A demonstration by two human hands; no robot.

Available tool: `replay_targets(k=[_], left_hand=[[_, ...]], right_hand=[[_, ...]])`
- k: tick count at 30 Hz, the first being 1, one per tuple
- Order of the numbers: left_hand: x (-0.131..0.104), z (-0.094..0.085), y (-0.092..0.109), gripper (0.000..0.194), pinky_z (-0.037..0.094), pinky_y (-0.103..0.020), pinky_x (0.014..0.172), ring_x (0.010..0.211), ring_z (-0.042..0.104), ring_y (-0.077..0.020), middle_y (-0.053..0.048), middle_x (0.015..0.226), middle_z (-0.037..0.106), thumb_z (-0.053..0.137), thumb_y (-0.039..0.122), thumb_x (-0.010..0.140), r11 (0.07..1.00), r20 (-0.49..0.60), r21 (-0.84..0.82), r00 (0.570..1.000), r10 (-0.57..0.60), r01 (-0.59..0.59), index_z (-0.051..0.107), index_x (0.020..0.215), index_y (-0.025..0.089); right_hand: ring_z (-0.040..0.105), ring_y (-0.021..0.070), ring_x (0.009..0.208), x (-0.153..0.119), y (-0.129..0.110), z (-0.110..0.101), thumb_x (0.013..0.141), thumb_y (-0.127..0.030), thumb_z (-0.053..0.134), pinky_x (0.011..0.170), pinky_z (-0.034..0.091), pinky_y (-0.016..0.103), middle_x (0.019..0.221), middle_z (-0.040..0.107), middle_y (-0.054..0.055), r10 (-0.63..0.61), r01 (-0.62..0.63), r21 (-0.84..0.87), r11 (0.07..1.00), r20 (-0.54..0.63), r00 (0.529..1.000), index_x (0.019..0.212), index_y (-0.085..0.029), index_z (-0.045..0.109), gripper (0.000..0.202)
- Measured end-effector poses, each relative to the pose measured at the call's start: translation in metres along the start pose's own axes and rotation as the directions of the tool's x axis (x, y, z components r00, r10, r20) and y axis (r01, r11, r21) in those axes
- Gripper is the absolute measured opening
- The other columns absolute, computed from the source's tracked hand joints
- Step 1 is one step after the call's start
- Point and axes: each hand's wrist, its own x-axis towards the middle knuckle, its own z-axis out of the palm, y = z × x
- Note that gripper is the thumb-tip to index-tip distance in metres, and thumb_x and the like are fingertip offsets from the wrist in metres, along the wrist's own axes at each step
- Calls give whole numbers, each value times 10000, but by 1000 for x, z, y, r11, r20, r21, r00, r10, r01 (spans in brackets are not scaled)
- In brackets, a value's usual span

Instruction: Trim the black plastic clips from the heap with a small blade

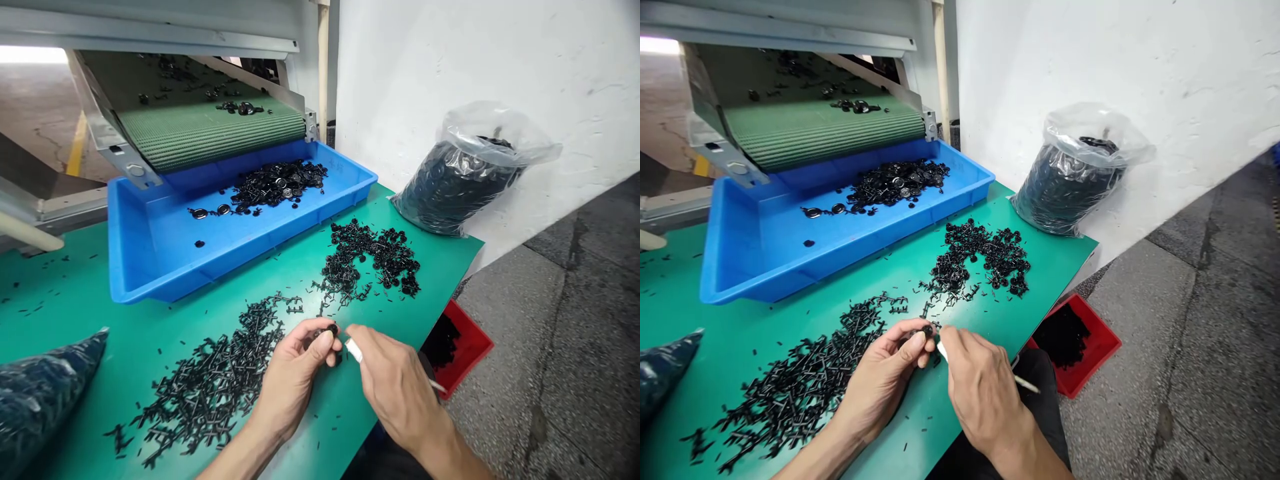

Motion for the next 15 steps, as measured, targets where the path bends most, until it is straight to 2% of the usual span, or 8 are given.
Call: replay_targets(k=[2, 7, 13, 15], left_hand=[[0, 0, 0, 186, 429, -228, 673, 632, 554, -101, 0, 719, 694, 757, 284, 812, 1000, -2, 5, 1000, 6, -6, 713, 959, 179], [2, -1, -2, 205, 449, -228, 693, 669, 577, -110, 1, 740, 701, 773, 291, 793, 1000, -11, 27, 1000, 7, -7, 710, 956, 185], [1, -3, -5, 244, 462, -253, 758, 756, 603, -139, 0, 825, 704, 789, 333, 766, 985, -52, 167, 997, 50, -41, 714, 963, 210], [1, -4, -5, 236, 460, -251, 750, 762, 598, -138, 3, 875, 703, 794, 339, 758, 977, -69, 203, 994, 81, -65, 713, 946, 222]], right_hand=[[620, 236, 747, 0, -2, 3, 935, -70, 349, 643, 442, 346, 811, 636, 47, -23, 23, -28, 999, 2, 1000, 984, -193, 599, 282], [606, 225, 752, 0, -4, 7, 939, -52, 354, 637, 418, 334, 846, 622, 50, -26, 22, -69, 997, -56, 998, 1026, -190, 580, 278], [595, 215, 762, -3, -11, 15, 951, -72, 398, 628, 378, 319, 852, 624, 55, -17, 1, -191, 982, -86, 996, 1131, -173, 554, 259], [592, 212, 764, -2, -13, 16, 945, -63, 393, 633, 363, 317, 853, 626, 58, -13, -6, -199, 980, -92, 996, 1103, -177, 561, 257]])
